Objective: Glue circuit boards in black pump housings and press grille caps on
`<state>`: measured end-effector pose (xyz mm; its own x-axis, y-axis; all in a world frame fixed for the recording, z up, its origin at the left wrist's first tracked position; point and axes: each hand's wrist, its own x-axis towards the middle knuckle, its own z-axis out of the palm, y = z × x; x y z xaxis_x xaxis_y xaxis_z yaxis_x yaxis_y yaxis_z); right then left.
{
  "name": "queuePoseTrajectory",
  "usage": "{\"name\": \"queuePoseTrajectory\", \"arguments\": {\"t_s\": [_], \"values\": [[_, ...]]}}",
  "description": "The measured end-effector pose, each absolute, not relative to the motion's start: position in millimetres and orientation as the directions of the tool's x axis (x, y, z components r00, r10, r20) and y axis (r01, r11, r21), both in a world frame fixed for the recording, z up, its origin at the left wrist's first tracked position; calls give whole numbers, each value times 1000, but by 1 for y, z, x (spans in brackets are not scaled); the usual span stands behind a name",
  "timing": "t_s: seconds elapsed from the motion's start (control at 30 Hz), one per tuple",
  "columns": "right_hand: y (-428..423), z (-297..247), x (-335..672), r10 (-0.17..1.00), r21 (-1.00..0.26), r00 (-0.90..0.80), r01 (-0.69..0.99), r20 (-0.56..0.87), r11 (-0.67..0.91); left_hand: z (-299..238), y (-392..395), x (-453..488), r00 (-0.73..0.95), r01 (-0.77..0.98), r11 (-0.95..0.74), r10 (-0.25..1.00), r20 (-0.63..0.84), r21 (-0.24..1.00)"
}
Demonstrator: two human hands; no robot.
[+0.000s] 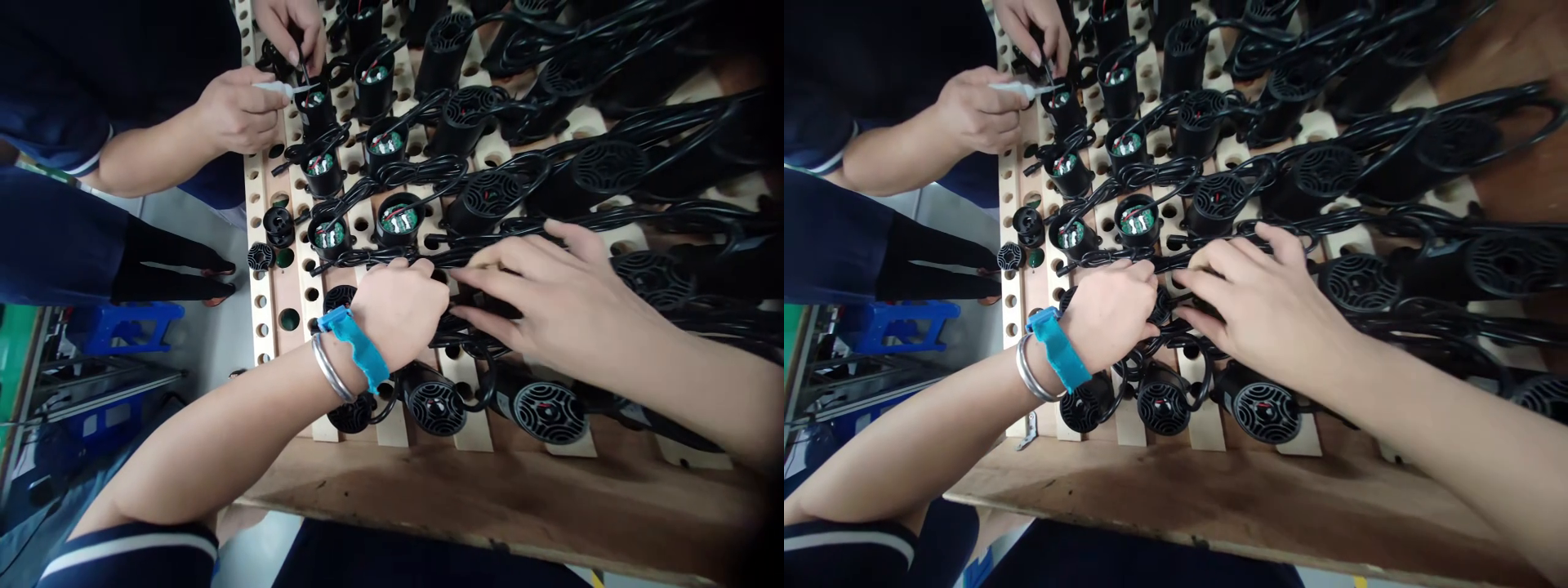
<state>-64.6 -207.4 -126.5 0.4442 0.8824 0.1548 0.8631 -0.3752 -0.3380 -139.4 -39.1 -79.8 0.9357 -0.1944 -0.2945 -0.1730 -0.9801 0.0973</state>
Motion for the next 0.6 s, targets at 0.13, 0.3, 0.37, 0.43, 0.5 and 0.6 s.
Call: {"name": "queuePoseTrajectory", "arguments": {"t_s": [0.13, 0.3, 0.37, 0.43, 0.5, 0.6], "values": [[-217, -123, -86, 934, -143, 286, 955, 213, -260, -80, -37, -138, 936, -189, -977, -209, -283, 95], [-206, -122, -93, 966, 22, 171, 984, 192, -179, -81, -33, -137, 928, -230, -969, -245, -280, 84], [-200, -121, -95, 968, 44, 172, 982, 181, -183, -83, -31, -137, 929, -251, -964, -265, -259, 85], [-194, -119, -97, 968, 54, 195, 977, 156, -205, -87, -30, -137, 933, -270, -959, -283, -223, 87], [-190, -117, -101, 969, 65, 214, 973, 124, -223, -92, -29, -138, 934, -288, -953, -301, -192, 94], [-186, -114, -106, 971, 103, 226, 967, 72, -233, -97, -27, -146, 942, -291, -952, -302, -150, 88]]}}
